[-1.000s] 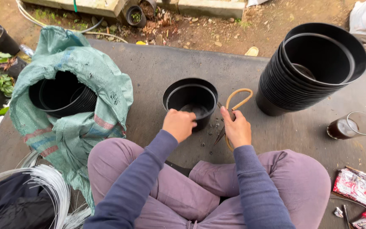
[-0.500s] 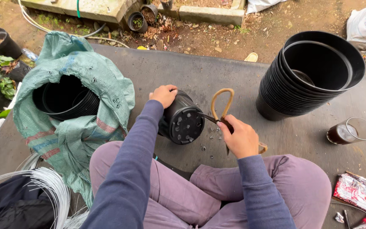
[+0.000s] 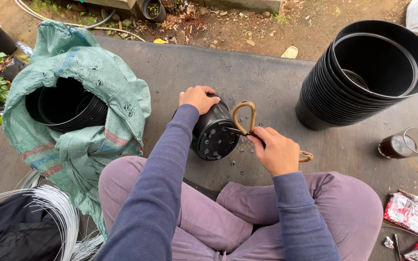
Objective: The person sits cross-legged on a mat and uses a knife to punch drainage holes into the bottom of black plastic nursery pots. They hold each pot steady with one hand while repeatedly stabbing the knife into the base, then set the finished pot aside and pick up another from a nearby stack.
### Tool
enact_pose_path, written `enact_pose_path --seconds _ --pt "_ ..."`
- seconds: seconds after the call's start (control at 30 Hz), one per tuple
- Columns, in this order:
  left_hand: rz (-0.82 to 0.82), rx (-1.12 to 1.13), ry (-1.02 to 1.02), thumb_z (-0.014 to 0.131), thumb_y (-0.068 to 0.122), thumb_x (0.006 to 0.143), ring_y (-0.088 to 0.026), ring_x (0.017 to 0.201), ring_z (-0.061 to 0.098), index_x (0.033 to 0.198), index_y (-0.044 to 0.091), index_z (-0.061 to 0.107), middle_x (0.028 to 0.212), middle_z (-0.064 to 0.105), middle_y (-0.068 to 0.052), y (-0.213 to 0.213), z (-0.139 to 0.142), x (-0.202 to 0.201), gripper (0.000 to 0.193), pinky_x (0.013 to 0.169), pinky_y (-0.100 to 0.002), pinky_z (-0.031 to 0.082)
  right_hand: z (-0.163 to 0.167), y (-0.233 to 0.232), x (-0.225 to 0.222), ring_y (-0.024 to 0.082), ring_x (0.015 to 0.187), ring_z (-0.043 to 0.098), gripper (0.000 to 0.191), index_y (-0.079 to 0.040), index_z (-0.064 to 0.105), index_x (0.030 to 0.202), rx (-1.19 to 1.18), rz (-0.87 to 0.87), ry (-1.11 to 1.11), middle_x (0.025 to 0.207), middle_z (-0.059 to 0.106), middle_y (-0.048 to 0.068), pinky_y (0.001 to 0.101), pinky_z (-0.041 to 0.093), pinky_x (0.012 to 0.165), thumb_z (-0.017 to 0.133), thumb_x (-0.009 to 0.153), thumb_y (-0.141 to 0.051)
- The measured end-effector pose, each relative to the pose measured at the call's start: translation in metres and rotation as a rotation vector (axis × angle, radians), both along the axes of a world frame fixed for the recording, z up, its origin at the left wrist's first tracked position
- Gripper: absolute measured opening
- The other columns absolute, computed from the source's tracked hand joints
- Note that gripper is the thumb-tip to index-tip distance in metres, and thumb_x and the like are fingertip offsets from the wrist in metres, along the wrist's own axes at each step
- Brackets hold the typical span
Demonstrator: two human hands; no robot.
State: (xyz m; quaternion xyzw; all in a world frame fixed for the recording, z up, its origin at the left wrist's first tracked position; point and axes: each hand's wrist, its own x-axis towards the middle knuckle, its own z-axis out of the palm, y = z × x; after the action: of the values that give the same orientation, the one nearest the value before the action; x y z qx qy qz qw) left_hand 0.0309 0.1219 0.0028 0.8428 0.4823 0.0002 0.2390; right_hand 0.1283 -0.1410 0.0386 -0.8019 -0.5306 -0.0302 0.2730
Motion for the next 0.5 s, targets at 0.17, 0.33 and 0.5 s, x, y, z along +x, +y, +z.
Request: enact_pose_path --seconds 0.17,0.33,0.5 --pt "0.009 -0.010 -0.015 0.074 0.051 0.081 -0.024 0.111 0.069 0.117 0.033 0.077 0.114 0.076 -0.003 -0.001 -0.003 0.004 0.041 0.105 -0.039 0.042 -0.015 0.007 -0.005 0.027 0.066 0.068 0.017 -0.016 0.071 0.095 0.014 0.015 0.033 0.082 0.070 -0.001 0.0414 0.050 0.054 0.069 0.094 -0.034" --pt "0.079 -0.073 -0.114 0.077 0.049 0.078 -0.023 0.109 0.071 0.113 0.031 0.079 0.114 0.077 -0.004 0.000 -0.009 0.004 0.039 0.103 -0.037 0.047 -0.034 0.010 -0.014 0.031 0.074 0.070 0.019 -0.014 0.070 0.094 0.075 -0.011 0.164 0.088 0.074 0.003 0.0437 0.053 0.059 0.070 0.094 -0.033" --pt "0.181 -0.117 -0.183 0.080 0.048 0.077 -0.022 0.107 0.072 0.113 0.026 0.080 0.113 0.077 -0.006 0.002 -0.012 -0.005 0.042 0.105 -0.035 0.044 -0.043 0.015 -0.028 0.035 0.076 0.071 0.022 -0.010 0.069 0.095 0.046 -0.061 0.321 0.088 0.075 0.009 0.0460 0.053 0.063 0.069 0.096 -0.032"
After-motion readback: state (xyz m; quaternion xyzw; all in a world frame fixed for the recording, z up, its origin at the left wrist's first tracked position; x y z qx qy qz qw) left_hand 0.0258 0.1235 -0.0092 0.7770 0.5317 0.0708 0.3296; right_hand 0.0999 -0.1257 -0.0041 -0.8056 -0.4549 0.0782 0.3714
